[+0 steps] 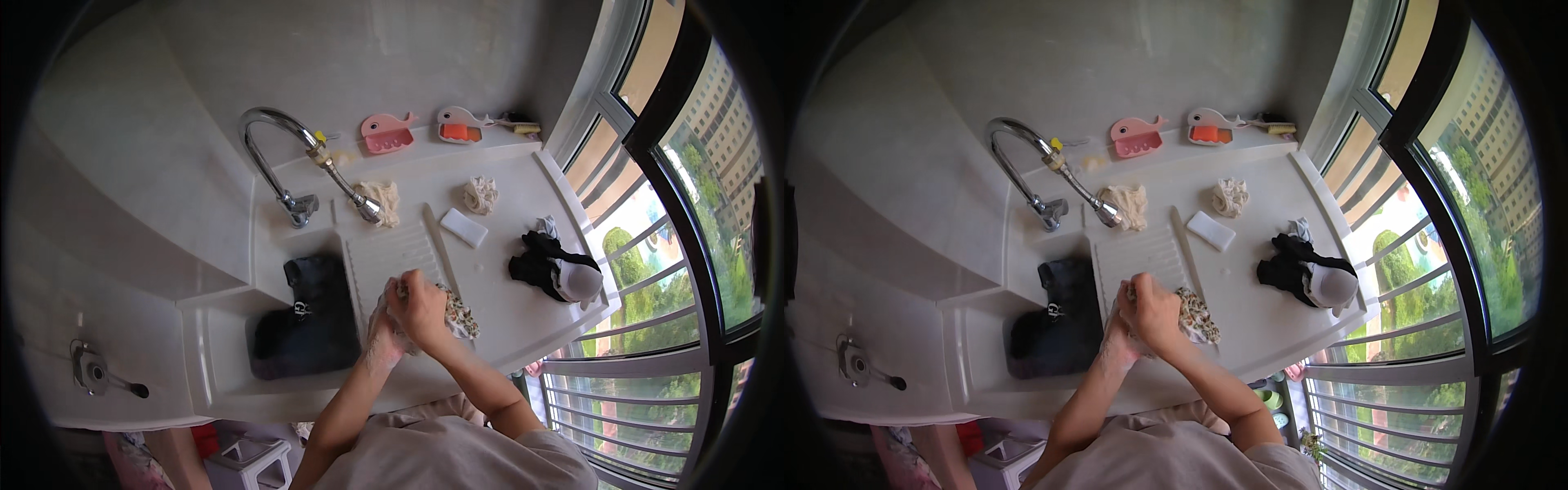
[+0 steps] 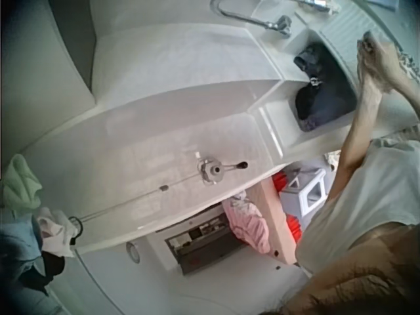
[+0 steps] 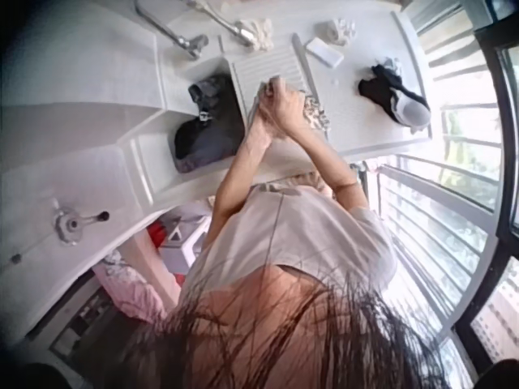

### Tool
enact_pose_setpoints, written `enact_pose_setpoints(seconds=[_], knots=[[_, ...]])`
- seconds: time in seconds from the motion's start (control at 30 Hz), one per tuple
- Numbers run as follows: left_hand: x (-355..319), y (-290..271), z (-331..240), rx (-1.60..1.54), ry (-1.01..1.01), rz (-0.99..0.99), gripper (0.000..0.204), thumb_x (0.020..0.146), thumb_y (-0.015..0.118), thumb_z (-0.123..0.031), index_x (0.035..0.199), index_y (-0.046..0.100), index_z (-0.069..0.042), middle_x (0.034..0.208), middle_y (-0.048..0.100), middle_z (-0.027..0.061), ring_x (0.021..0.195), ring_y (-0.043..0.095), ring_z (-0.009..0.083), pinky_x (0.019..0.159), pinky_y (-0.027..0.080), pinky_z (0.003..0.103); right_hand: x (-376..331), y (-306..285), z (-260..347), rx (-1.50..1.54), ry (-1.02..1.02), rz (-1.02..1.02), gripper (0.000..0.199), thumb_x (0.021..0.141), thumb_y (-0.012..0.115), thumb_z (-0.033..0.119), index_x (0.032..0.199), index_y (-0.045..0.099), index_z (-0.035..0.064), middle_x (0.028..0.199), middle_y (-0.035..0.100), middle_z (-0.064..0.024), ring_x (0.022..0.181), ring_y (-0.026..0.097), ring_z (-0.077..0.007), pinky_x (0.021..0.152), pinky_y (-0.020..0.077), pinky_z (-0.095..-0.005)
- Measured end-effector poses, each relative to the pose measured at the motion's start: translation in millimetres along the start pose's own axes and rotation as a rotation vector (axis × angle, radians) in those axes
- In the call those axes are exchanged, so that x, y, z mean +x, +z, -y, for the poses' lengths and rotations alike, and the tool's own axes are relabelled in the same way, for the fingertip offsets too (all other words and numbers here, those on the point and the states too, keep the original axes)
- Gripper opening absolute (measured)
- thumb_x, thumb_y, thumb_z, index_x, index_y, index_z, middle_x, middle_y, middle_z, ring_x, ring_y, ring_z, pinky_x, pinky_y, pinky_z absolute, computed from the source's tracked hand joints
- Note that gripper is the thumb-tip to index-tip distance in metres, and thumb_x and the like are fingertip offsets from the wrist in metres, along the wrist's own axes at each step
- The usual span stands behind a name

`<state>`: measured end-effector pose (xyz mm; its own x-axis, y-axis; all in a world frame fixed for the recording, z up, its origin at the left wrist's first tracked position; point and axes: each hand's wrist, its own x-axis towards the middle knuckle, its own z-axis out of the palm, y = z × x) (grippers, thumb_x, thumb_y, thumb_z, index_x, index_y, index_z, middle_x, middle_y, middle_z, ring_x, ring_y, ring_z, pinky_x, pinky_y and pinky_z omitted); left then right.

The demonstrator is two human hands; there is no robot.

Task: The person hand washes a patterned cloth in a sink, repeatedly rubbing and wringing it with both hands. The person then rinses the cloth under running water from the faucet and continues to wring it out.

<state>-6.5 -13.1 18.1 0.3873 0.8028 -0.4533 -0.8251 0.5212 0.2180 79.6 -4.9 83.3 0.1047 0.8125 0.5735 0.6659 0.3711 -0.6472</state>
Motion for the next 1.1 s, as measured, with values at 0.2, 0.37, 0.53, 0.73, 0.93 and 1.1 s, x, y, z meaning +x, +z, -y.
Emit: enact_pose_setpoints(seconds=[0.2,0.37,0.53,0.73,0.93,1.1], knots=[[7.7,-18.4,-20.7,-0.003,-0.013,0.442,0.042,0.101,0.043,-0.044,0.130,0.054,-0.017,0.119,0.062,0.0024,0.110,0.059,0.0193,0.096,0.048,0.037,-21.6,-12.3,55.1,0.051,-0.120,0.196,0.029,0.075,0.078,0.025,0.091,0.060,0.0088,0.077,0.056,-0.0091,0.063,0.062,-0.0284,0.055,0.0509,-0.0387],[-12.3,5.4,-7.1,0.091,0.073,0.053,0.043,0.100,0.043,-0.045,0.129,0.054,-0.016,0.121,0.061,0.0029,0.110,0.060,0.0198,0.095,0.049,0.038,-10.6,1.8,16.9,0.046,-0.080,0.159,0.021,0.075,0.073,0.014,0.073,0.054,0.0070,0.075,0.057,-0.0102,0.057,0.060,-0.0308,0.051,0.0486,-0.0406],[-19.4,15.3,-5.1,0.099,0.047,0.040,0.044,0.100,0.043,-0.047,0.129,0.054,-0.016,0.122,0.061,0.0034,0.109,0.061,0.0203,0.094,0.050,0.039,-4.6,1.0,19.2,-0.020,0.027,0.153,0.019,0.075,0.070,0.015,0.077,0.052,0.0071,0.077,0.057,-0.0120,0.063,0.062,-0.0337,0.051,0.0484,-0.0432],[-16.9,-2.7,-6.5,0.084,-0.012,0.067,0.046,0.099,0.043,-0.048,0.128,0.054,-0.015,0.124,0.060,0.0039,0.108,0.061,0.0209,0.093,0.050,0.039,-22.0,-0.6,12.8,0.074,-0.041,0.254,0.023,0.072,0.075,0.019,0.076,0.055,0.0088,0.076,0.056,-0.0087,0.067,0.063,-0.0309,0.058,0.0503,-0.0413],[-50.2,40.0,-5.8,0.264,0.031,0.086,0.036,0.098,0.055,-0.029,0.124,0.057,-0.005,0.118,0.064,0.0050,0.109,0.062,0.0185,0.095,0.050,0.037,35.5,-40.1,-49.3,1.006,0.650,0.368,0.037,0.084,0.073,0.016,0.118,0.059,0.0055,0.103,0.062,-0.0084,0.095,0.061,-0.0191,0.084,0.0478,-0.0307],[-83.3,67.6,-29.5,0.535,0.245,0.162,0.034,0.095,0.061,-0.019,0.123,0.057,0.000,0.111,0.065,0.0053,0.099,0.062,0.0140,0.087,0.050,0.031,7.4,-79.6,-53.2,1.094,0.642,0.727,0.061,0.072,0.082,0.020,0.124,0.053,0.0020,0.112,0.060,-0.0085,0.106,0.057,-0.0173,0.095,0.0448,-0.0315]])
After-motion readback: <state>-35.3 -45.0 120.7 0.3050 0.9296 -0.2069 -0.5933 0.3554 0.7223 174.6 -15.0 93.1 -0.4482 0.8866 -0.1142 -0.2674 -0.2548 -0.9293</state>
